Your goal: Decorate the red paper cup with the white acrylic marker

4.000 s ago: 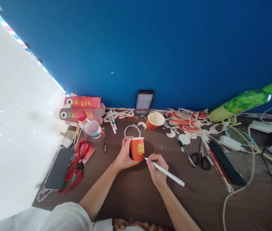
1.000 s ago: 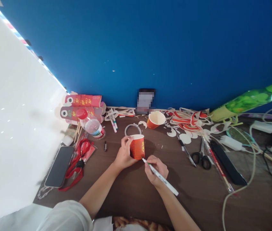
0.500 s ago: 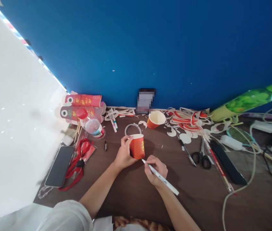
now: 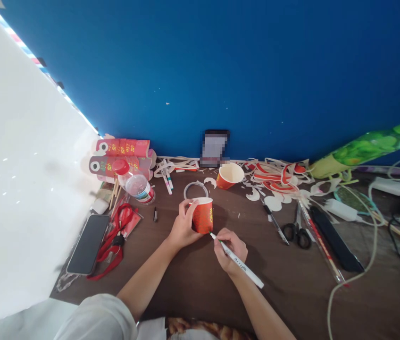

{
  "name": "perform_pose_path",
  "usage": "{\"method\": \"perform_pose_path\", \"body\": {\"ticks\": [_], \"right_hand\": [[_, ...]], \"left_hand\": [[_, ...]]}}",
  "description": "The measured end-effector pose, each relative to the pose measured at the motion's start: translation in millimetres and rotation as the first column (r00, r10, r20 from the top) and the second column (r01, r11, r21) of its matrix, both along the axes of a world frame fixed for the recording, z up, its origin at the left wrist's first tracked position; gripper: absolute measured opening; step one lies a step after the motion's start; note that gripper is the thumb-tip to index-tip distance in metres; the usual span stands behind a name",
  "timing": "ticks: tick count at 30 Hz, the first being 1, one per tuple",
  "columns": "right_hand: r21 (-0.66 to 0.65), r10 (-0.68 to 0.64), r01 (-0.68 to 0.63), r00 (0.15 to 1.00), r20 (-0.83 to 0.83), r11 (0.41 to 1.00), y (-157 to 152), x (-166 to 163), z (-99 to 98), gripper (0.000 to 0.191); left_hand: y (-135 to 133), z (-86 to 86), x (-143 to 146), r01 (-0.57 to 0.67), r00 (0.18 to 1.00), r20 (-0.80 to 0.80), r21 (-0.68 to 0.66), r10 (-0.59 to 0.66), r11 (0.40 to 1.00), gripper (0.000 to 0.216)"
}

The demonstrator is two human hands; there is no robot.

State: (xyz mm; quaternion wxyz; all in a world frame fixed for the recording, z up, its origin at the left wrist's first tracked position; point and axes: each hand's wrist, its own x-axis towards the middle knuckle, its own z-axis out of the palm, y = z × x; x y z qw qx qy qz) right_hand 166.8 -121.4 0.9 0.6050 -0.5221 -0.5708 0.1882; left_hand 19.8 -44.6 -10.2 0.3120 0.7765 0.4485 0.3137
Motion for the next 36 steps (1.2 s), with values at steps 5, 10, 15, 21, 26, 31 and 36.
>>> {"method": "perform_pose_path", "body": {"ticks": [5, 10, 15, 21, 26, 31, 36], "right_hand": [[-0.028, -0.003, 0.003, 1.0, 0.016, 1.0, -0.6, 0.1, -2.7, 0.006], [-0.055, -0.001, 0.003, 1.0, 0.031, 0.998, -0.9, 1.4, -6.7, 0.007], [-0.061, -0.001, 0.003, 1.0, 0.03, 0.998, -1.4, 0.8, -5.9, 0.006], [-0.069, -0.009, 0.011, 0.999, 0.033, 0.998, 0.1, 1.0, -2.1, 0.005], [-0.084, -0.054, 0.056, 0.998, 0.026, 0.995, 0.2, 1.8, -2.7, 0.006], [-0.117, -0.118, 0.118, 0.993, 0.011, 0.986, 0.1, 2.2, -4.5, 0.01], [-0.175, -0.184, 0.18, 0.983, -0.009, 0.968, 0.0, 0.1, -3.6, 0.01]], "left_hand": [[-0.7, -2.1, -0.9, 0.022, 0.999, -0.037, 0.016, -0.022, 1.0, 0.087], [-1.3, -4.6, -1.4, 0.018, 0.998, -0.062, 0.03, -0.016, 0.999, 0.086], [-1.4, -5.4, -1.2, 0.018, 0.998, -0.055, 0.051, -0.016, 0.999, 0.087], [-0.8, -3.4, -1.0, 0.022, 0.999, -0.033, 0.047, -0.02, 0.999, 0.087], [-0.7, -1.6, -1.0, 0.013, 0.999, -0.042, 0.016, -0.013, 1.0, 0.085], [-0.1, 0.5, -0.9, 0.015, 0.999, -0.043, -0.001, -0.015, 1.0, 0.087], [-0.2, 1.3, -0.5, 0.014, 0.999, -0.043, 0.004, -0.014, 1.0, 0.086]]}}
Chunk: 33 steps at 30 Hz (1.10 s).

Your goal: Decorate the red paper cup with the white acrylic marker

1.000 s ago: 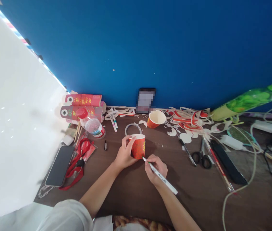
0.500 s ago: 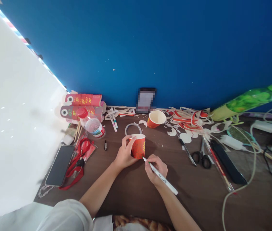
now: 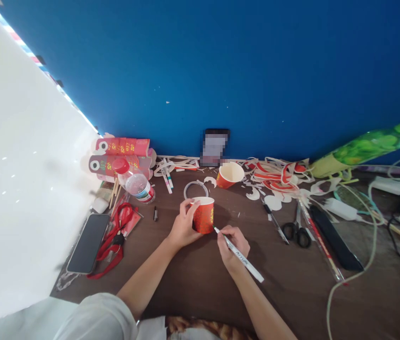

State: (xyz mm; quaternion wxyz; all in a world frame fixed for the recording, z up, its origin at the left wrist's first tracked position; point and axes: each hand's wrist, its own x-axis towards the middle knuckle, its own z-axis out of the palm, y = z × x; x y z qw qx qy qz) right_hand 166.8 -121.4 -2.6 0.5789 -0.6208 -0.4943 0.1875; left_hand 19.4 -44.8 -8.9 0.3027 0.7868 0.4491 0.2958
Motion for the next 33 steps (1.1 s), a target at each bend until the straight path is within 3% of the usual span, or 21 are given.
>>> {"method": "perform_pose_path", "body": {"ticks": [23, 33], "right_hand": [[0.009, 0.012, -0.012, 1.0, -0.028, 1.0, 0.3, 0.6, 2.2, 0.013], [0.072, 0.165, -0.166, 0.986, 0.011, 0.984, 0.7, -0.4, 1.2, 0.005]], "left_hand": [[0.4, 0.1, -0.2, 0.007, 1.0, 0.013, -0.003, -0.007, 1.0, 0.086], [-1.7, -5.7, -1.3, 0.026, 0.999, -0.031, 0.02, -0.026, 0.999, 0.087]]}}
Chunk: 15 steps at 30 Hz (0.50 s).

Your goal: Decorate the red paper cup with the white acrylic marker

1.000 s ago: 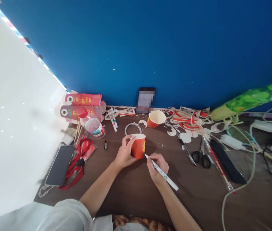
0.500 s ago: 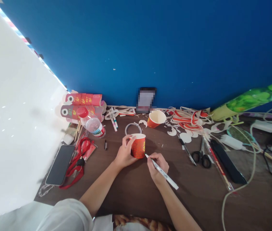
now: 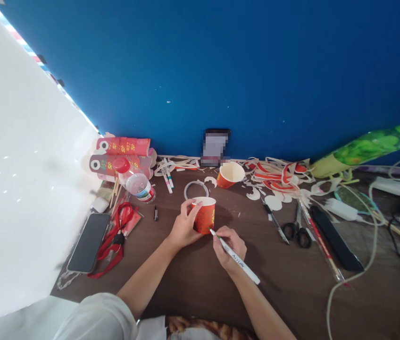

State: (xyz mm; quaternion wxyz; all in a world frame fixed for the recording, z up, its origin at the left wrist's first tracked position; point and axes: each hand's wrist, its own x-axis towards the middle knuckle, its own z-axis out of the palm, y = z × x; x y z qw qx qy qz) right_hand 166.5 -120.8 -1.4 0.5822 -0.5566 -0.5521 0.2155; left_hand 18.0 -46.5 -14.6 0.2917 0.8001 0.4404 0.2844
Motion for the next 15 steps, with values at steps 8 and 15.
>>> {"method": "perform_pose_path", "body": {"ticks": [8, 15], "right_hand": [[0.002, 0.017, -0.017, 1.0, -0.001, 1.0, 0.3, -0.8, -1.4, 0.003], [0.017, 0.012, -0.012, 1.0, -0.005, 1.0, 0.1, -0.7, -1.1, 0.004]], "left_hand": [[0.5, -1.0, 0.1, -0.001, 1.0, 0.01, 0.026, 0.001, 1.0, 0.084], [0.9, 2.2, 0.2, 0.001, 1.0, 0.011, 0.015, -0.001, 1.0, 0.086]]}}
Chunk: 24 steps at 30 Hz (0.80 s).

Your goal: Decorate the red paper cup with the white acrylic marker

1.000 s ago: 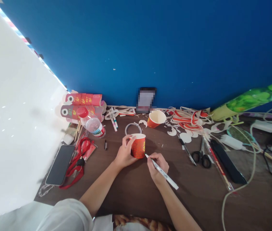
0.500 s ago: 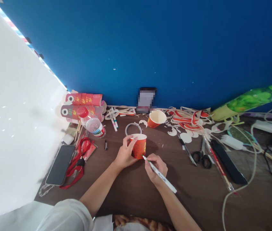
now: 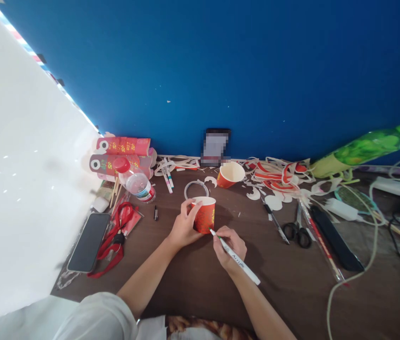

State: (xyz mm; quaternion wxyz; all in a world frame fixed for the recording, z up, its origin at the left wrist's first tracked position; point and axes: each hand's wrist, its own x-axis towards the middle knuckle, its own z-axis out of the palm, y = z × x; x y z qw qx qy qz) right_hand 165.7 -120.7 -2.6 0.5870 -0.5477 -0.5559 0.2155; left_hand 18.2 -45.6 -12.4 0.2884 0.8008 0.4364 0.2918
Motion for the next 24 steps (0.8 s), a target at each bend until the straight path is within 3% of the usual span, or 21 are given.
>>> {"method": "perform_pose_path", "body": {"ticks": [12, 24], "right_hand": [[-0.031, -0.107, 0.106, 0.994, -0.021, 0.994, -0.1, -0.3, 0.9, 0.006], [-0.108, -0.147, 0.142, 0.988, -0.038, 0.984, -1.8, -5.5, 8.7, 0.01]], "left_hand": [[-0.1, -2.6, -0.1, -0.012, 1.0, -0.014, -0.026, 0.012, 1.0, 0.085], [-0.2, -3.8, -0.2, 0.003, 1.0, 0.026, 0.042, -0.004, 0.999, 0.087]]}}
